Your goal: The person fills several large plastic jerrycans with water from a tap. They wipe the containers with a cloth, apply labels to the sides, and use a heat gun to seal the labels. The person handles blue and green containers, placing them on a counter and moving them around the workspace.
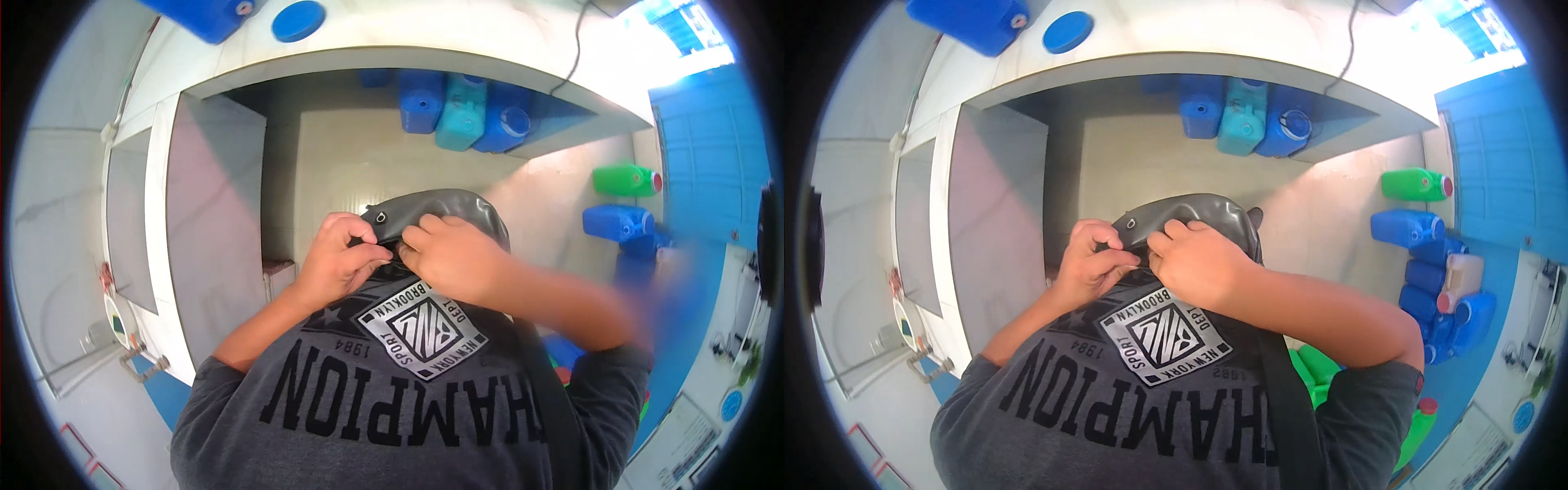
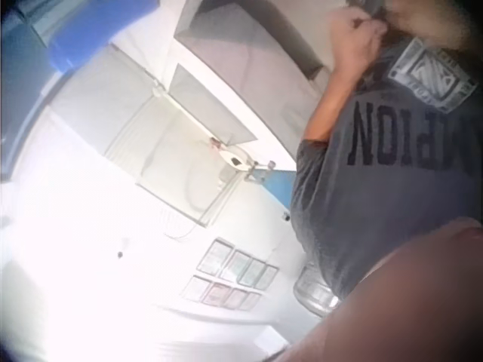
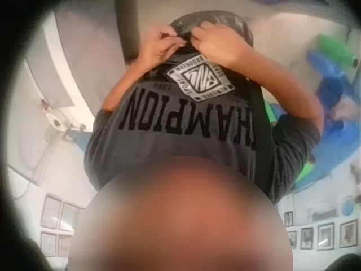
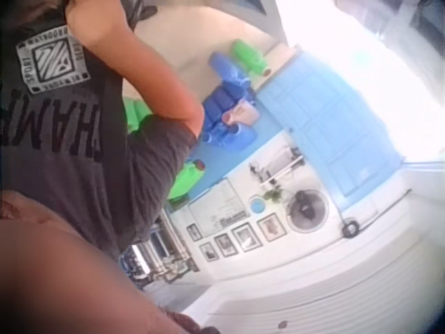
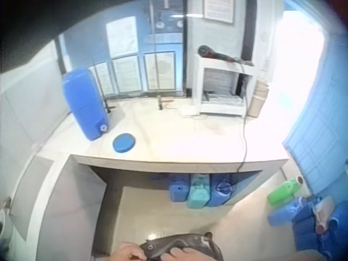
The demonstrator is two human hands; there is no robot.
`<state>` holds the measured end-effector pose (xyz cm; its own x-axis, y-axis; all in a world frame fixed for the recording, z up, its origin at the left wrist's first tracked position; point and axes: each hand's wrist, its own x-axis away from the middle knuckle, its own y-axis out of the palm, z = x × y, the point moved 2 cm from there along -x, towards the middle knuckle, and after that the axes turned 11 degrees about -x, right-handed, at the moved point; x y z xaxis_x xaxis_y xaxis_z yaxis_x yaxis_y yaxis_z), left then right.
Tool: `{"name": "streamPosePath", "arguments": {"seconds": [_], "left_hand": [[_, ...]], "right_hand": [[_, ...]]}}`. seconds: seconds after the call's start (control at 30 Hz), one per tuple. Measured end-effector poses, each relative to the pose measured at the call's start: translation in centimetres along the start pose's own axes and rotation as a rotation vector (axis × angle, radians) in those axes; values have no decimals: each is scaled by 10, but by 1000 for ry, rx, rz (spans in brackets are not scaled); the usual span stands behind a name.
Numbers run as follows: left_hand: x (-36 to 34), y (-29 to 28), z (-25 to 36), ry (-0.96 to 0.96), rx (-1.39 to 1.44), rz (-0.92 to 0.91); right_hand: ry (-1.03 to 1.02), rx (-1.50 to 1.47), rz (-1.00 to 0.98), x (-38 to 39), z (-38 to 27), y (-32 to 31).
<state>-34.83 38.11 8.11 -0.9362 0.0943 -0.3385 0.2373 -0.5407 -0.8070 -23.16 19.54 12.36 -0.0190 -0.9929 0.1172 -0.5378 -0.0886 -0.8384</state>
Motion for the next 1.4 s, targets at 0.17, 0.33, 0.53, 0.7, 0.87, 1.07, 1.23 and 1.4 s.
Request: {"name": "streamPosePath", "arguments": {"seconds": [0.17, 0.33, 0.53, 0.7, 0.87, 1.07, 1.23, 1.4], "left_hand": [[24, -4, -20, -403, 136, 6], [48, -15, -43, -908, 766, -242], [32, -8, -41, -854, 607, -98], [4, -8, -34, -859, 338, -98], [-40, -12, -17, -781, -63, -247], [-33, 9, -29, -749, -271, -237], [-52, 6, -28, -812, -299, -333], [-59, -12, -52, -868, -185, -459]], "right_hand": [[-31, -141, -194, -43, 27, -1], [91, -456, -418, -92, 52, -57], [-292, -47, -173, -141, 29, -24], [-520, -152, -219, -147, 44, -43], [-562, -205, -408, -143, 72, -79], [-562, -176, -470, -94, 144, -130], [-439, -221, -630, -70, 184, -164], [-285, -293, -802, -94, 211, -173]]}}
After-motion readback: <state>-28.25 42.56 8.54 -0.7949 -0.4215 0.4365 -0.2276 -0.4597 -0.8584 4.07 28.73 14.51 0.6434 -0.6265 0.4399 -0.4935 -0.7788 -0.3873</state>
